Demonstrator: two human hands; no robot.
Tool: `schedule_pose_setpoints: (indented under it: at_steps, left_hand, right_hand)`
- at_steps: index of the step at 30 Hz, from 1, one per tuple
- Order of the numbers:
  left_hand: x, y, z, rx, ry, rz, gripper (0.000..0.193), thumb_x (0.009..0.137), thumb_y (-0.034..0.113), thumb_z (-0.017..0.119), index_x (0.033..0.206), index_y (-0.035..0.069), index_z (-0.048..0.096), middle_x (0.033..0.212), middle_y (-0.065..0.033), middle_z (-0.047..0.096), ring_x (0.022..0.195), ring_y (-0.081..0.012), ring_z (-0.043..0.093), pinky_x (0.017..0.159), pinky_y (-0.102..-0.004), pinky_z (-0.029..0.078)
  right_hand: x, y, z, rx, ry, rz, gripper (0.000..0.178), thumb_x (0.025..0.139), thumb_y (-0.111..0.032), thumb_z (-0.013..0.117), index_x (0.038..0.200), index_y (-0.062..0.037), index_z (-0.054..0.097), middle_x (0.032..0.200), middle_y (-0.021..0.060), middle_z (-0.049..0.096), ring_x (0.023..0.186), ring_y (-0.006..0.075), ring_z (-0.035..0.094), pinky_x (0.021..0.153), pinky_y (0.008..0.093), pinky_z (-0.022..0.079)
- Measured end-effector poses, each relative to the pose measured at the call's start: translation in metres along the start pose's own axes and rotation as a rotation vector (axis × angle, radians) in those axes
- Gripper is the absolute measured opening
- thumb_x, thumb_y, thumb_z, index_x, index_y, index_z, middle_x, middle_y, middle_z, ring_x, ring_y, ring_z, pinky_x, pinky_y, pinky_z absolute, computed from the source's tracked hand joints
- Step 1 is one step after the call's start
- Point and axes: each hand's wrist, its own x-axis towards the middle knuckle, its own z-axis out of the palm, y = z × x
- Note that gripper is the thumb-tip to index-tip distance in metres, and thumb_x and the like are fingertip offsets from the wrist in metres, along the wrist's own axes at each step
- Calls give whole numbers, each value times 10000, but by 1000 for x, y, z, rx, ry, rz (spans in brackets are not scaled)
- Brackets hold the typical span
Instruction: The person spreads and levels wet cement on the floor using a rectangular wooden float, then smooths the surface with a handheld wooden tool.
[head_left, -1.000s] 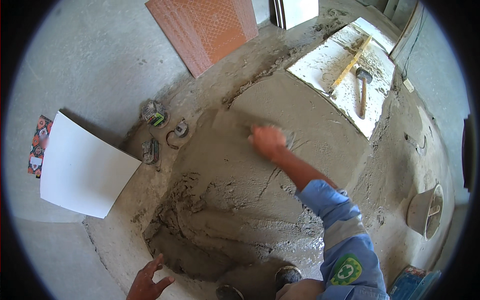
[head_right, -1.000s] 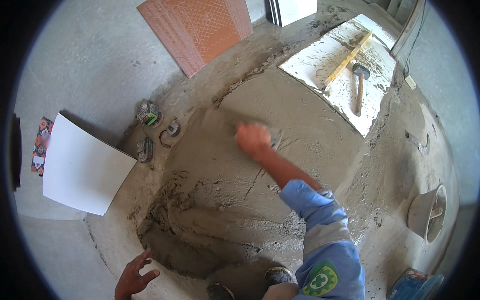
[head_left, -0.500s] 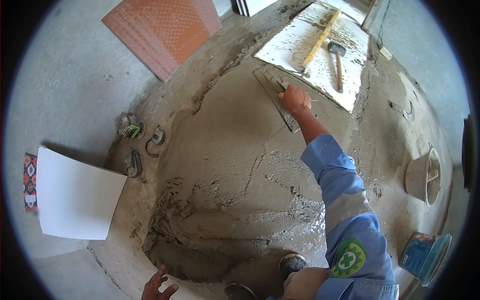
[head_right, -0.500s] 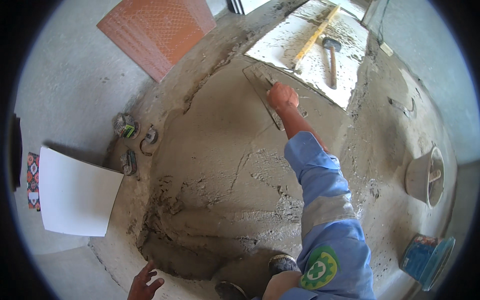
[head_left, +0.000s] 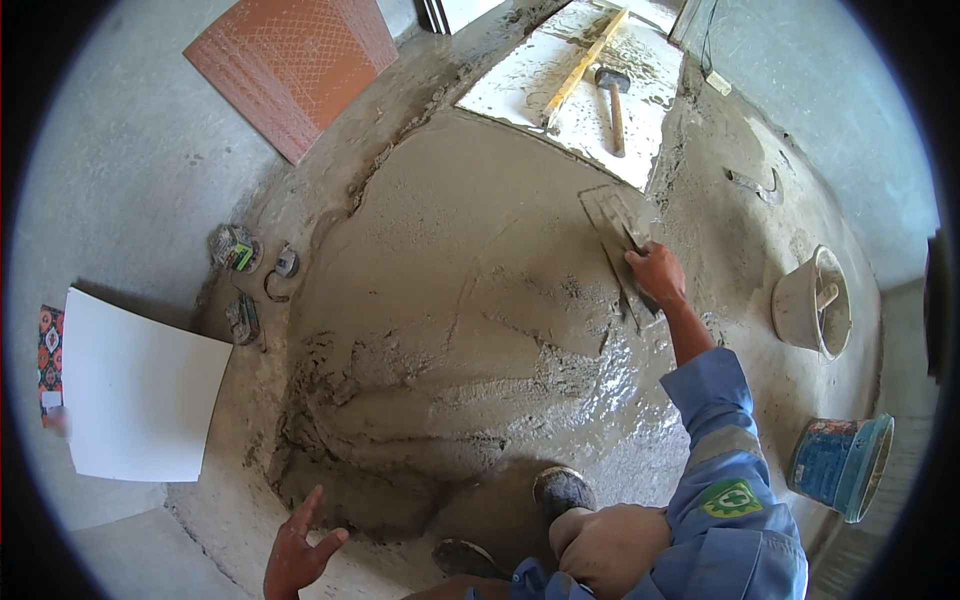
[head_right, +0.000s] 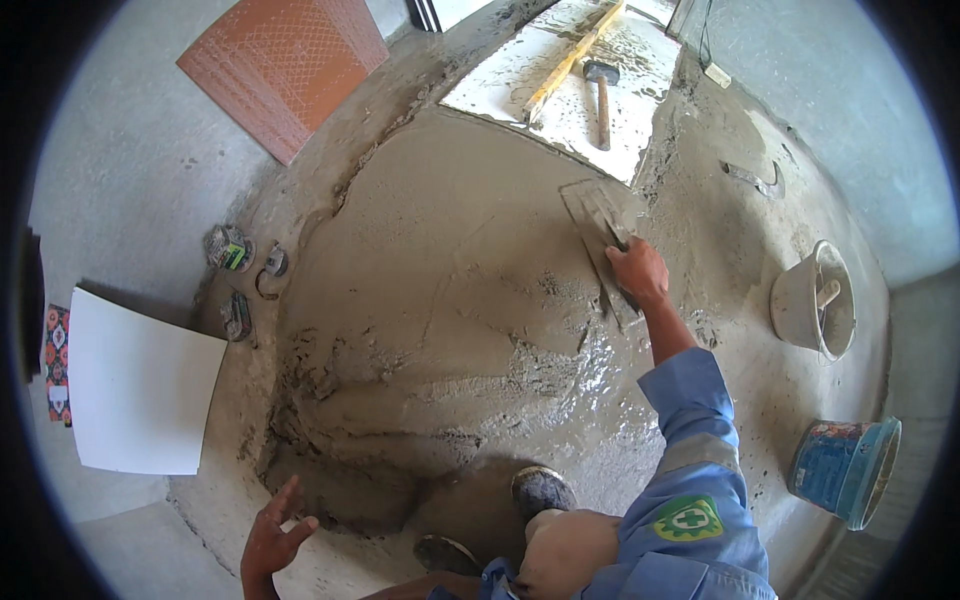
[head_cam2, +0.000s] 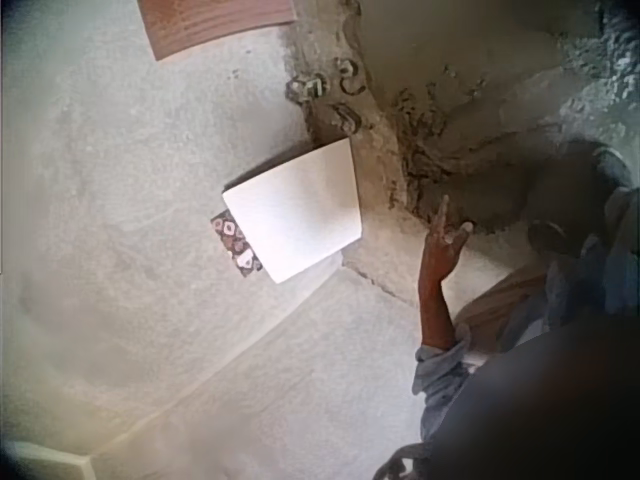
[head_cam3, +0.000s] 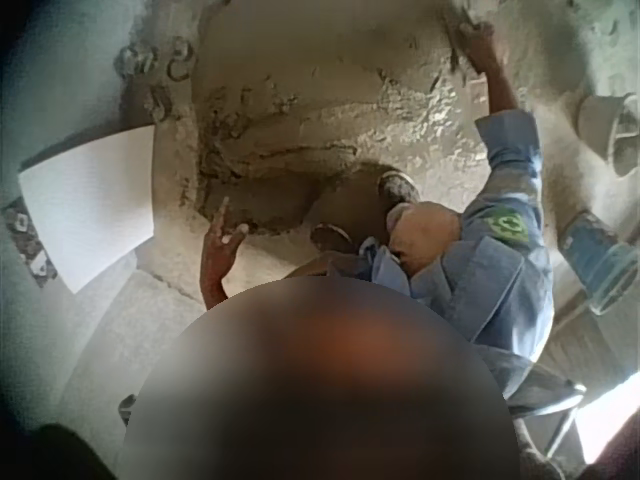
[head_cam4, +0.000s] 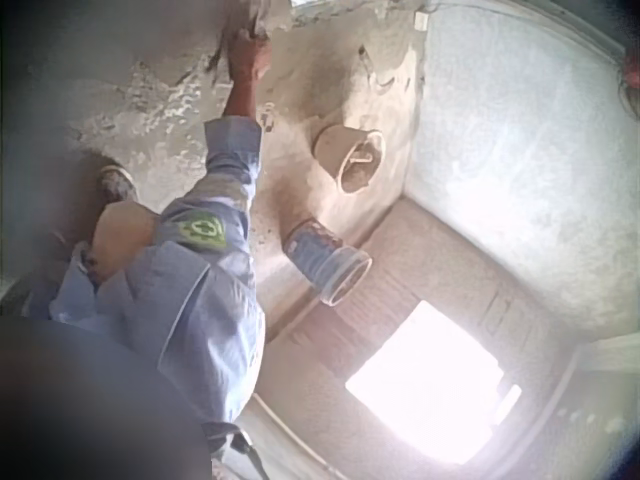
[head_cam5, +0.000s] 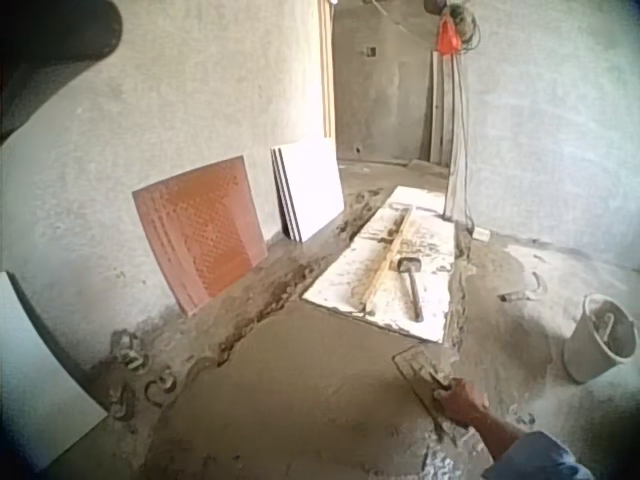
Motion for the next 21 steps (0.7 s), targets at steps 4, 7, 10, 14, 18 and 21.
schedule_pose_setpoints:
  at_steps: [4,7,10,14,18,21]
  left_hand:
    - [-8,12,1,16,-1,14,861,848,351,783,1510,-13,370,1434,-289,512,1316,-393,535,1060,-436,448]
    - [-9,8,3,-3,-10,45,865,844,347,787,1508,-18,370,1430,-290,515,1328,-390,523,1073,-432,437]
    - [-2,2,6,9,-30,72,866,847,307,784,1531,11,343,1433,-247,531,1305,-357,547,1085,-430,432]
    - [-8,-1,2,33,-2,58,871,848,296,786,1532,3,334,1443,-253,519,1315,-360,539,1093,-429,425]
    - [-1,-4,1,1,-3,74,863,849,335,785,1511,-18,360,1420,-277,529,1324,-366,531,1079,-420,435]
    - [2,2,1,-3,-3,58,872,846,401,784,1485,-45,393,1384,-288,554,1297,-375,554,1049,-419,459]
  right_hand:
    - [-25,24,-13,22,31,47,489,873,-438,682,1092,-1,707,1032,279,701,1005,425,680,870,483,519]
    - [-22,30,-6,57,21,38,488,877,-436,681,1094,1,708,1031,278,702,994,422,686,873,476,519]
    - [-15,8,11,121,-39,4,477,882,-428,680,1082,4,709,1026,277,703,981,422,688,871,483,518]
    - [-48,-78,23,167,-181,-153,425,896,-402,666,1121,-44,708,1006,254,711,961,411,692,858,462,541]
    - [-97,-132,57,120,-455,-344,487,880,-445,642,1171,-56,685,1094,242,701,1047,402,677,943,484,531]
    - [-131,-145,79,15,-459,-543,481,905,-445,629,1204,-69,662,1055,237,707,1023,403,681,922,502,532]
